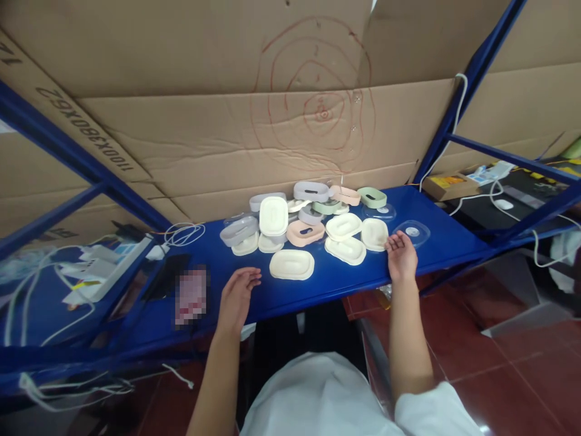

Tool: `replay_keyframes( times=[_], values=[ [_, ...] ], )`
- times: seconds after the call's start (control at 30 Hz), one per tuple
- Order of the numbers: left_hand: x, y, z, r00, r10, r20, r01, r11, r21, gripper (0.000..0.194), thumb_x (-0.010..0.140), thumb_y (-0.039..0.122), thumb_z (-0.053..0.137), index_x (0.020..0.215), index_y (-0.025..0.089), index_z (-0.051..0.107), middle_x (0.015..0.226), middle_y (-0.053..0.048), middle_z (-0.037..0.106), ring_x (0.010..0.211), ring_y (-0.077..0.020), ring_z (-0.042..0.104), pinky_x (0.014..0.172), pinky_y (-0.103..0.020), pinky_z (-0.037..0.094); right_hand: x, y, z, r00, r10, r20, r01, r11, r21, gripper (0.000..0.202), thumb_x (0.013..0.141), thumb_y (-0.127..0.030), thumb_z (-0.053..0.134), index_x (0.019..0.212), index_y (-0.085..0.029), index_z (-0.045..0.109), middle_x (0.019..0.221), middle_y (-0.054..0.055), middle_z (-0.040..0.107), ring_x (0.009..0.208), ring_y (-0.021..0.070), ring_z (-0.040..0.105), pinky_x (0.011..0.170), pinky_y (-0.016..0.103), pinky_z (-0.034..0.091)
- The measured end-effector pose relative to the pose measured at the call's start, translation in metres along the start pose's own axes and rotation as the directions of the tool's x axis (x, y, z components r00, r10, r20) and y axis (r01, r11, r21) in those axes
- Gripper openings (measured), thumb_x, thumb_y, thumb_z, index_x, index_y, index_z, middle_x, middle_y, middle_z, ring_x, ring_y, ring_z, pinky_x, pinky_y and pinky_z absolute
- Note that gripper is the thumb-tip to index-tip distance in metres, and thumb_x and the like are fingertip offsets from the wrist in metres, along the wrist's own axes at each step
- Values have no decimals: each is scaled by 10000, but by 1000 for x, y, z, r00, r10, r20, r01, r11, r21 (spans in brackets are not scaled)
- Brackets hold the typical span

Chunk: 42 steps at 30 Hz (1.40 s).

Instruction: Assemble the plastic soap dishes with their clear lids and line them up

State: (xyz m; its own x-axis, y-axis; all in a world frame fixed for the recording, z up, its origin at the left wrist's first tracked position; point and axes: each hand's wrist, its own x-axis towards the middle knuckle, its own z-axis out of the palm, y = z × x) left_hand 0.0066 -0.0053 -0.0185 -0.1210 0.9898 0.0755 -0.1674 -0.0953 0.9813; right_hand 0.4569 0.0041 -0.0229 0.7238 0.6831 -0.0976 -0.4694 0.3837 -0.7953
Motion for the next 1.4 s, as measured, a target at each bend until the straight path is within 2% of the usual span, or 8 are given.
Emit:
replay_keyframes(
  times=[0.4, 0.77, 1.0, 1.1, 1.17, 1.27, 1.33, 1.4],
  values=[
    [-8, 1, -4, 1000, 0, -18, 3, 989, 151, 312, 950, 501, 721, 993, 201, 790, 1043, -66, 767, 977, -202, 694, 906, -309, 558, -17, -7, 9, 994, -81, -70, 79, 997, -27, 236, 826, -358, 784, 931, -187, 659, 658, -81, 534, 626, 82, 548, 587, 193, 452],
    [-24, 13, -14, 986, -166, -11, 163, 947, 278, 334, 978, 543, 694, 1005, 233, 814, 1055, -79, 768, 954, -220, 728, 876, -293, 605, -43, -4, -1, 975, -201, -91, 144, 895, -423, 235, 845, -363, 806, 882, -144, 730, 458, -115, 354, 410, 58, 280, 417, 207, 263],
    [-15, 12, -7, 985, -10, 174, -63, 911, 407, 247, 1061, 418, 595, 1073, 236, 761, 1075, -69, 754, 1011, -200, 731, 889, -296, 600, -40, -3, 16, 963, -269, -3, 235, 847, -476, 216, 868, -369, 737, 867, -157, 700, 454, -117, 358, 408, 74, 283, 429, 224, 256],
    [-20, 9, 3, 941, 130, 312, -292, 777, 557, 262, 1073, 350, 569, 1276, 260, 706, 1323, -101, 704, 1214, -231, 689, 1021, -377, 569, -59, -1, 16, 848, -516, 120, 471, 633, -614, 241, 962, -395, 640, 898, -172, 705, 518, -80, 455, 443, 104, 395, 484, 257, 351],
    [-23, 8, 11, 883, 172, 437, -445, 601, 664, 382, 1062, 312, 583, 1440, 282, 623, 1531, -124, 597, 1436, -289, 557, 1158, -486, 476, -76, 2, 22, 703, -595, 390, 669, 365, -648, 240, 1024, -367, 579, 958, -191, 729, 611, -27, 591, 523, 147, 548, 571, 301, 462],
    [-27, 9, 19, 795, 153, 587, -597, 369, 712, 433, 1050, 237, 583, 1478, 300, 597, 1582, -103, 575, 1522, -329, 460, 1228, -599, 339, -93, 13, 49, 426, -276, 862, 903, 64, -425, 254, 1065, -266, 526, 1183, -221, 745, 994, 91, 789, 902, 242, 745, 835, 395, 572],
    [-27, 9, 17, 781, 183, 597, -622, 295, 725, 367, 1050, 209, 583, 1400, 288, 656, 1454, -90, 675, 1427, -316, 542, 1194, -588, 344, -94, 23, 74, 261, -21, 965, 964, -47, -262, 395, 1074, -198, 467, 1422, -209, 654, 1353, 141, 733, 1252, 294, 680, 1043, 467, 520],
    [-27, 8, 11, 777, 235, 584, -630, 268, 729, 285, 1052, 219, 604, 1308, 277, 715, 1293, -80, 747, 1270, -286, 626, 1095, -516, 411, -91, 34, 96, 188, 125, 974, 977, -123, -173, 500, 1082, -175, 425, 1571, -181, 523, 1537, 154, 619, 1435, 312, 553, 1162, 514, 422]
  ],
)
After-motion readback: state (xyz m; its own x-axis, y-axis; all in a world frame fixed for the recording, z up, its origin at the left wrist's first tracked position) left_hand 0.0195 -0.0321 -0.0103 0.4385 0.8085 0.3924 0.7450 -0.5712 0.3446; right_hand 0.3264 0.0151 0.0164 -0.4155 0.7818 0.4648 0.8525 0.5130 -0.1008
